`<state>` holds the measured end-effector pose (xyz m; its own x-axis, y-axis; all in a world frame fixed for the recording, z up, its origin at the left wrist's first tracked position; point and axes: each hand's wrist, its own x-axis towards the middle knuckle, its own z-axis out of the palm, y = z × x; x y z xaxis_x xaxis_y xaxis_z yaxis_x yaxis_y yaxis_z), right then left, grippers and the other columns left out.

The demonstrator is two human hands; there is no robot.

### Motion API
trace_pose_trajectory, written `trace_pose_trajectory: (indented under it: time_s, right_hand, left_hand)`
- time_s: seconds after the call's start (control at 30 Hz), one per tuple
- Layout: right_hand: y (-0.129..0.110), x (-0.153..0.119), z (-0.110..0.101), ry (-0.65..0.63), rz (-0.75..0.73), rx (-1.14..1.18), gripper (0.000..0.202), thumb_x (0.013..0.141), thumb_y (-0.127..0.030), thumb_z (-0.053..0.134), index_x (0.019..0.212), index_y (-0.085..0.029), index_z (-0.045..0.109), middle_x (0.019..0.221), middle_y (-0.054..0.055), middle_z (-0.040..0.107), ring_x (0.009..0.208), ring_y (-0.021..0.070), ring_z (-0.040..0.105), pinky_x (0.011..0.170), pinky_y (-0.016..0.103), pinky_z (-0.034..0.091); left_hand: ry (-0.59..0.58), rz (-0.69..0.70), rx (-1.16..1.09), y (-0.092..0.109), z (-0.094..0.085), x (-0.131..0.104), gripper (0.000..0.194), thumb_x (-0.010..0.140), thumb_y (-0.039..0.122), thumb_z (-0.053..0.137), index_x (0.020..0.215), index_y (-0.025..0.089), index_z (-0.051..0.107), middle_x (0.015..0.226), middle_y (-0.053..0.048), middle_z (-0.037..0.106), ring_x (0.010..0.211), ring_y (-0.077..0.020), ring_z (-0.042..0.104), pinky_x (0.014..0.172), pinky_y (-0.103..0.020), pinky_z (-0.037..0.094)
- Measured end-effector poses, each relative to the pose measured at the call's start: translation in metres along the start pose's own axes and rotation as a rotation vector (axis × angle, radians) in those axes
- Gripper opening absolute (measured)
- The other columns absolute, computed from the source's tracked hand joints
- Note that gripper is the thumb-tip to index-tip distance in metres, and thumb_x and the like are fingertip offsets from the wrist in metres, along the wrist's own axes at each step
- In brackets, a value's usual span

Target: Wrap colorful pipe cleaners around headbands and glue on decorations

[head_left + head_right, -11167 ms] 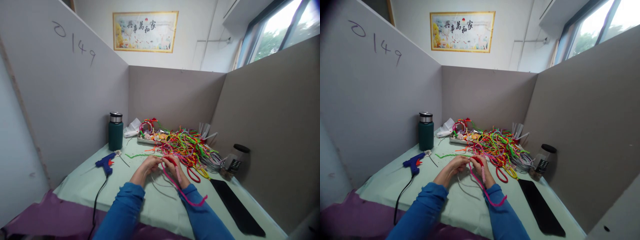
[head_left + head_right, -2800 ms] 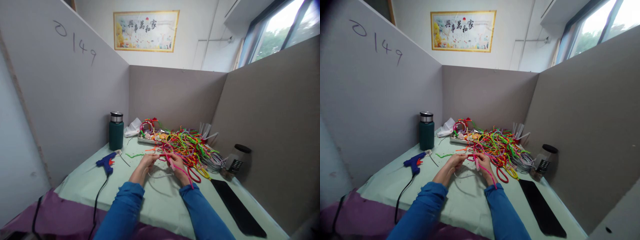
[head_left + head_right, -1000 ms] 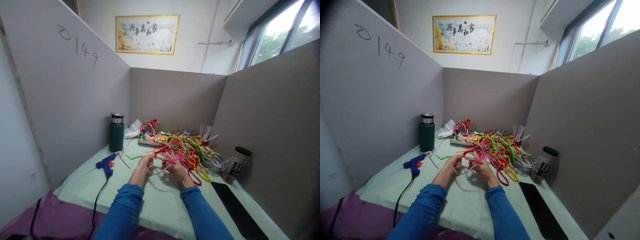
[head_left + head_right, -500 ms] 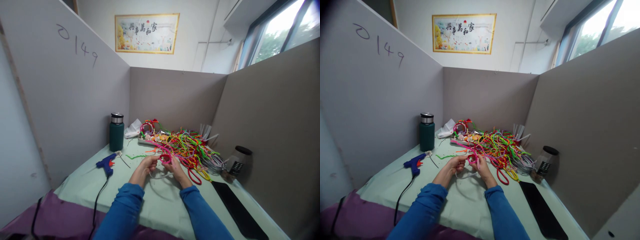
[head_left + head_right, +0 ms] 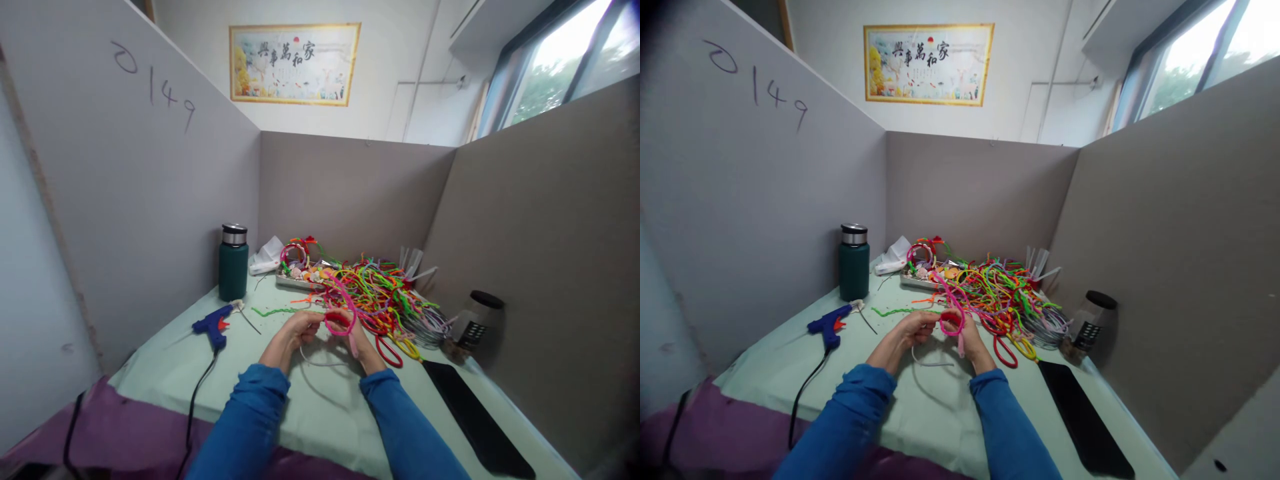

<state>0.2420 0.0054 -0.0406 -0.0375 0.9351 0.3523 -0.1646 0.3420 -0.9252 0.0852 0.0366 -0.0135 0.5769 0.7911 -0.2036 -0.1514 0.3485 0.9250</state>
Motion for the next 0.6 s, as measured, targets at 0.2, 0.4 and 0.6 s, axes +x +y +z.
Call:
trace_pose_trajectory:
  time_s: [0.2,0.4,0.6]
  right_hand:
    - [-0.0041,-0.0035,-0.0001,0.001,0.013,-0.076,0.028,0.064,-0.038,0.077,0.084,-0.021,0.068,0.074,0.004,0.066,0.067,0.0182,0.061,0.051,0.025,0.044]
    - [-0.0063,-0.0065,0.0035,0.009,-0.014,-0.186,0.026,0.069,-0.042,0.073,0.083,-0.023,0.065,0.070,0.001,0.060,0.056,0.0134,0.052,0.049,0.025,0.040]
    - [-0.0071,-0.0083,0.0023,0.079,-0.040,-0.293,0.025,0.071,-0.045,0.072,0.076,-0.022,0.064,0.064,0.001,0.056,0.053,0.0137,0.047,0.049,0.027,0.036]
  left_hand:
    - [0.033,0.016,0.008,-0.0030,0.0001,0.0016,0.030,0.064,0.024,0.076,0.065,0.016,0.046,0.046,0.011,0.028,0.037,-0.0010,0.015,0.040,-0.019,0.002]
    - [0.090,0.036,0.091,-0.0078,0.0017,0.0034,0.024,0.066,0.028,0.075,0.069,0.015,0.055,0.045,0.010,0.027,0.037,-0.0019,0.015,0.040,-0.021,0.003]
    - [0.047,0.062,0.098,-0.0078,0.0037,0.0022,0.021,0.069,0.025,0.071,0.065,0.016,0.052,0.048,0.009,0.029,0.038,-0.0025,0.017,0.040,-0.021,0.005]
